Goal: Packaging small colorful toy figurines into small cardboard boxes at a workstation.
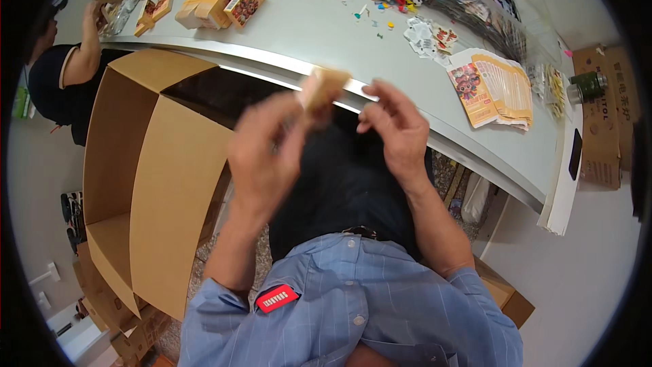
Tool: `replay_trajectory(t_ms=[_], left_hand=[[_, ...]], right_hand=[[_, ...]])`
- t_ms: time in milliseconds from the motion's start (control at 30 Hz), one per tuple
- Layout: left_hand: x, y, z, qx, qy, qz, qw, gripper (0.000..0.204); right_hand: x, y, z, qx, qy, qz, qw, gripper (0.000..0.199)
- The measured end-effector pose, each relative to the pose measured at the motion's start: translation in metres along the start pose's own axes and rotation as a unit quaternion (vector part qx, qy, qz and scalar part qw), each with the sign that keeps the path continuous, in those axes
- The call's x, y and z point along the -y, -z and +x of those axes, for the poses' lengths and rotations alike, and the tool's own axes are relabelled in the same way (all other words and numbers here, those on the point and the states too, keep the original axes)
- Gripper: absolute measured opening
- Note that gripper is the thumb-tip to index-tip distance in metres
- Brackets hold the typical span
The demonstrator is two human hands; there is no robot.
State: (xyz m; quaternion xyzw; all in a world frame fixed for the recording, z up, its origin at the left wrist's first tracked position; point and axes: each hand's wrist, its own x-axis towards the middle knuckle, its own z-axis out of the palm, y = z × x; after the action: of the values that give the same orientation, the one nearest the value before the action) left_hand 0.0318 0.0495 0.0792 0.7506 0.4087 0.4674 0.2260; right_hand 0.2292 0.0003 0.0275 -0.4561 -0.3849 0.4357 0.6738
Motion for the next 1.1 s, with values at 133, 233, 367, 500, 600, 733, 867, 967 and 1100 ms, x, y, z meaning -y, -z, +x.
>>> replay_trajectory(t_ms=[133, 233, 367, 500, 600, 733, 867, 967, 1100], left_hand=[[0.028, -0.018, 0.123, -0.005, -0.076, 0.269, 0.960, 0.024], [0.084, -0.032, 0.190, 0.043, -0.071, 0.346, 0.935, 0.032], [0.140, -0.021, 0.204, 0.137, -0.037, 0.450, 0.882, 0.023], [0.119, -0.038, 0.191, 0.086, -0.128, 0.515, 0.844, 0.019], [0.099, -0.052, 0.189, 0.070, -0.128, 0.522, 0.841, 0.025], [0.042, -0.098, 0.167, 0.032, -0.197, 0.327, 0.923, 0.030], [-0.001, -0.143, 0.103, 0.079, -0.151, 0.110, 0.979, 0.026], [-0.001, -0.146, 0.062, 0.124, -0.090, 0.041, 0.987, 0.023], [-0.013, -0.142, 0.033, 0.172, 0.005, -0.036, 0.984, 0.022]], right_hand=[[0.019, 0.023, 0.003, -0.018, 0.030, -0.031, 0.999, 0.019], [0.016, 0.041, -0.017, 0.025, 0.034, -0.122, 0.992, 0.008], [0.040, 0.076, -0.045, -0.028, 0.112, -0.269, 0.956, 0.011], [0.078, 0.128, -0.058, -0.198, 0.129, -0.419, 0.877, 0.024], [0.095, 0.163, -0.025, -0.157, 0.195, -0.636, 0.730, 0.044], [0.094, 0.165, 0.011, -0.103, 0.090, -0.726, 0.674, 0.066], [0.075, 0.174, 0.024, -0.099, 0.063, -0.758, 0.642, 0.076], [0.068, 0.166, 0.022, -0.127, 0.111, -0.746, 0.644, 0.073], [0.062, 0.170, 0.011, -0.173, 0.155, -0.718, 0.656, 0.055]])
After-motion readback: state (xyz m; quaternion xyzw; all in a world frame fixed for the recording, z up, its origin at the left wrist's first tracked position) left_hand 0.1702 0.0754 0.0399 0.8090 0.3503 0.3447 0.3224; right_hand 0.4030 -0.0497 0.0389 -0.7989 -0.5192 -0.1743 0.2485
